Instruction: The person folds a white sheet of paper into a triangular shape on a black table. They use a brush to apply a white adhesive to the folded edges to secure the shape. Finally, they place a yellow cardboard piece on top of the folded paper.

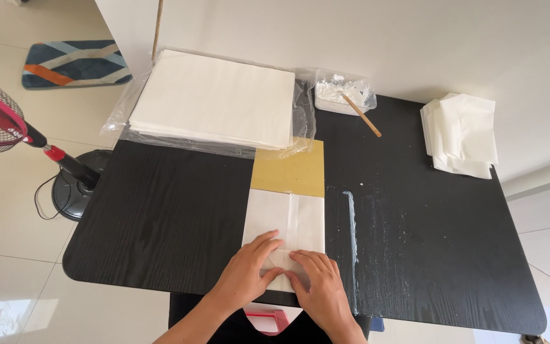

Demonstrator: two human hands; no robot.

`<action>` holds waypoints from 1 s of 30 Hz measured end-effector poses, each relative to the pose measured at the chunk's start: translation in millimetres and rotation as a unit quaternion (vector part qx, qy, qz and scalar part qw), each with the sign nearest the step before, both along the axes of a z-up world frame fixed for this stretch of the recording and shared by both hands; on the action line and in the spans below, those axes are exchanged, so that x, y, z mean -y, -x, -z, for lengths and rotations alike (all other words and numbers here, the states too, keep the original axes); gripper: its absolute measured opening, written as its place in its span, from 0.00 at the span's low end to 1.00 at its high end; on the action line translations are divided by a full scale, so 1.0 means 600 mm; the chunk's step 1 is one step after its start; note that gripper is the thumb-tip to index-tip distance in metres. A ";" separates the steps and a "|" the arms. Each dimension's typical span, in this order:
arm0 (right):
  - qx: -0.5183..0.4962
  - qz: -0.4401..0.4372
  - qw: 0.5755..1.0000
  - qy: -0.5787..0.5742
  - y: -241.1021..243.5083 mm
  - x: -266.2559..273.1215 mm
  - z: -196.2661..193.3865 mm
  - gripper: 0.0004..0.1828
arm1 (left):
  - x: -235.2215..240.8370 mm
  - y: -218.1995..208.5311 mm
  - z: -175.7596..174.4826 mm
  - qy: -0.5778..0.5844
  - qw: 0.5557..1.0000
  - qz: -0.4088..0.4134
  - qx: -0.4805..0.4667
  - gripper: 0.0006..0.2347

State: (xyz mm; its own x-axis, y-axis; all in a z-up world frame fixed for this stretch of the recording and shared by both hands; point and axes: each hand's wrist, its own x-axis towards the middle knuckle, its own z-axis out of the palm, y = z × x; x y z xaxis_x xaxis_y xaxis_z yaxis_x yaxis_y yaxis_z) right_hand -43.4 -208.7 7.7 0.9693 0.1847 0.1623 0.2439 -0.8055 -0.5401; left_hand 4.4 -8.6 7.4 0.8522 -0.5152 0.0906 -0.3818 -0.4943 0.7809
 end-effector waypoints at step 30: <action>0.145 0.141 0.954 -0.222 -0.522 0.236 -0.062 0.14 | 0.059 -0.045 0.287 -0.234 0.811 -0.156 0.513 0.20</action>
State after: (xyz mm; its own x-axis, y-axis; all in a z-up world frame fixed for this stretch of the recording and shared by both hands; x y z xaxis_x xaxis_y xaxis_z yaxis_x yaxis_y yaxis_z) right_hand 269.6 -350.1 44.7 0.8729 -0.2267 0.4320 0.2413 -0.5689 -0.7862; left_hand 31.6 -44.2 -164.6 0.5476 -0.4715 0.6913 -0.5107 -0.8428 -0.1703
